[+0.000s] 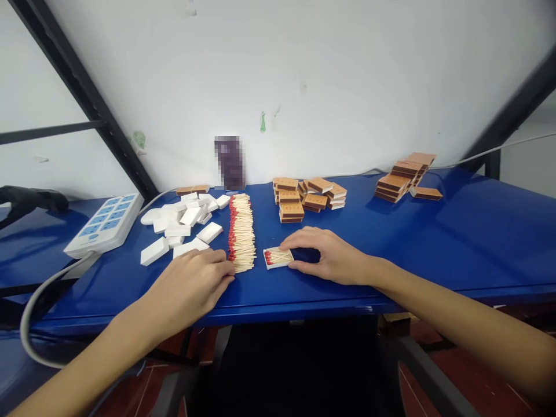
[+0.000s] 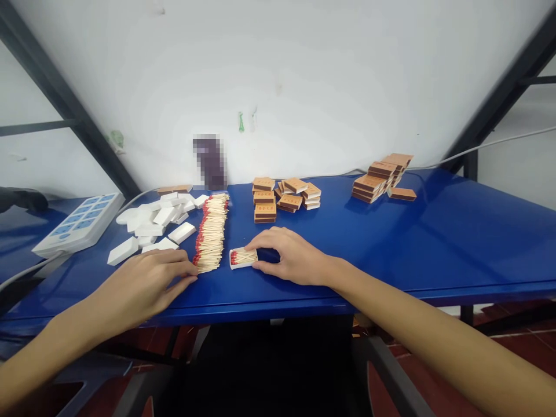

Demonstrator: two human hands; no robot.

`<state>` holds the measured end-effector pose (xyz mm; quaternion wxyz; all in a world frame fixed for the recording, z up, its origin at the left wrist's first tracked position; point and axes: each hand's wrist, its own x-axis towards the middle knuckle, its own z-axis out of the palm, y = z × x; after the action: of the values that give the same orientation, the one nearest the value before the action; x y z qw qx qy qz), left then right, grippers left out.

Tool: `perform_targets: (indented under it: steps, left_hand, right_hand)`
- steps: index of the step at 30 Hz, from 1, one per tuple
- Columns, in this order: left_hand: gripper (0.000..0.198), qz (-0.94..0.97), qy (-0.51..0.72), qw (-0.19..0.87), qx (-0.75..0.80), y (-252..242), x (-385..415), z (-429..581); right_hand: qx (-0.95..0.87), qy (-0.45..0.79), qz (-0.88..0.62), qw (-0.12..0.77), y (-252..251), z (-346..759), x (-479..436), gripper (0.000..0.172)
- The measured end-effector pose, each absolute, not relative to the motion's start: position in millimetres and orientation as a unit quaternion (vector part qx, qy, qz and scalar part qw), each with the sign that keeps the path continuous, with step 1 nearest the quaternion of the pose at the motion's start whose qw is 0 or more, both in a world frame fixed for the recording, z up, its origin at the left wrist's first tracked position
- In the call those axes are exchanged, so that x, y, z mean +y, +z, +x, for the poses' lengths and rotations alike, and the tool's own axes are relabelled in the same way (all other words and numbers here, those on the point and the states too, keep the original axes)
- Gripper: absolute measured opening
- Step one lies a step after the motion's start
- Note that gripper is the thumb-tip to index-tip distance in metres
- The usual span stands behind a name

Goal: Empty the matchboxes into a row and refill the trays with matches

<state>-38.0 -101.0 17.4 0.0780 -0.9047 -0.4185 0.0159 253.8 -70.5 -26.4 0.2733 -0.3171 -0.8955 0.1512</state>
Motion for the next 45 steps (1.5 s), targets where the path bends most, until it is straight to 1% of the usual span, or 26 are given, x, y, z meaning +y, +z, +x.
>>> perform_targets:
  steps: [6,10,15,19,24,26,28,31,36,39,41,43,45]
  left_hand:
    - [0.031,-0.899,0.015,0.114,-0.422,17.2,-103.2,-36.0]
    - [0.034,-0.896,0.034,0.109,-0.43,16.1,-105.5,-40.3]
    - [0.036,-0.893,0.04,0.067,-0.444,17.8,-105.4,-44.1]
    - [0.038,-0.895,0.004,0.027,-0.445,19.7,-112.4,-38.3]
    - [0.034,-0.906,-0.027,-0.015,-0.422,17.9,-121.7,-28.7]
    - [0.029,-0.913,-0.032,-0.038,-0.404,16.3,-122.2,-27.2]
    - [0.025,-0.919,-0.034,-0.07,-0.386,14.7,-121.7,-26.6]
    - [0.028,-0.924,-0.025,-0.094,-0.369,12.6,-121.8,-25.3]
    - [0.03,-0.935,-0.011,-0.039,-0.352,16.2,-119.0,-14.4]
    - [0.029,-0.933,-0.017,-0.01,-0.358,24.8,-106.5,2.2]
    - [0.028,-0.933,-0.027,0.033,-0.357,29.8,-94.4,16.1]
    - [0.024,-0.93,-0.014,0.052,-0.365,31.9,-82.6,29.3]
    - [0.022,-0.929,-0.002,0.047,-0.368,31.4,-73.9,38.3]
  right_hand:
    - [-0.905,0.148,-0.308,0.254,-26.5,256.3,-69.5,0.027]
    - [-0.909,0.149,-0.309,0.237,-26.5,257.4,-69.0,0.029]
    - [-0.907,0.153,-0.313,0.237,-27.5,255.9,-68.5,0.03]
    - [-0.909,0.15,-0.314,0.23,-25.9,254.4,-69.6,0.03]
    - [-0.909,0.146,-0.316,0.231,-25.2,254.0,-71.2,0.032]
    - [-0.907,0.146,-0.317,0.235,-25.7,254.1,-71.4,0.033]
    - [-0.905,0.145,-0.318,0.242,-26.1,254.3,-71.5,0.032]
    - [-0.907,0.139,-0.314,0.244,-26.6,254.5,-71.5,0.026]
    - [-0.91,0.114,-0.32,0.236,-27.4,253.9,-72.0,0.017]
    - [-0.904,0.124,-0.326,0.245,-26.9,253.1,-73.1,0.012]
    - [-0.897,0.137,-0.338,0.249,-26.8,252.8,-73.8,0.009]
    - [-0.892,0.144,-0.351,0.247,-27.5,253.1,-74.3,0.011]
    - [-0.888,0.145,-0.361,0.245,-28.9,253.9,-74.5,0.013]
